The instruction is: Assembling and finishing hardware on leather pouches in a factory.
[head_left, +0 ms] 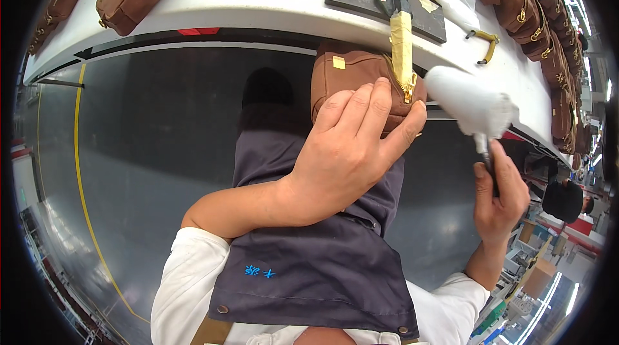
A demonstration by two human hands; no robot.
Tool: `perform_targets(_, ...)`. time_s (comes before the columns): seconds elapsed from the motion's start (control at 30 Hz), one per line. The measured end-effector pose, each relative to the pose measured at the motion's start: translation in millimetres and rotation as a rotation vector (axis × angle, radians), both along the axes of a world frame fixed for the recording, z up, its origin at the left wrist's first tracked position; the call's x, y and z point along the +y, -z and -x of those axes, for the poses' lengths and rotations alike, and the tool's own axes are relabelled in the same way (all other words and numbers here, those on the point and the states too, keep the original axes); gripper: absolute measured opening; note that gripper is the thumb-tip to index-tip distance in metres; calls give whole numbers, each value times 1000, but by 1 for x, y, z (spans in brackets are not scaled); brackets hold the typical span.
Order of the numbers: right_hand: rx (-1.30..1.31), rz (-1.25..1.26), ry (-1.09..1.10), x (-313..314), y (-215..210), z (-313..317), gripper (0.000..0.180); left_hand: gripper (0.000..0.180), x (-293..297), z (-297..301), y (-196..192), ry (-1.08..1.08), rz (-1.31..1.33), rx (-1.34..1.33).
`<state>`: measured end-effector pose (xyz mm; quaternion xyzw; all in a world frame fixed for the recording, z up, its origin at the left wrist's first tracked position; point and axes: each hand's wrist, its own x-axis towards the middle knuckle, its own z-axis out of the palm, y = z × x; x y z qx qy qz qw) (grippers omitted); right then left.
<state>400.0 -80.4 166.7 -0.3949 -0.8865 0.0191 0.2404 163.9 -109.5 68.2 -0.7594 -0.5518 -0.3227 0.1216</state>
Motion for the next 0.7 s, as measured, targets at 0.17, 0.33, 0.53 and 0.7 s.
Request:
perform_targets(0.17, -101, 105, 10, 1, -2, 2, 32, 42, -1, -1, -1, 9, 17, -18)
perform_targets(0.33, 163, 36, 134, -13, 5, -21, 30, 41, -1, 1, -2, -3, 1, 16)
perform_targets(0.53, -81, 79, -11, 6, 12, -1, 40, 40, 0, 0, 0, 12, 9, -17)
perform_targets(0.7, 192, 337, 333, 21, 23, -24, 29, 44, 0, -1, -2, 7, 3, -49)
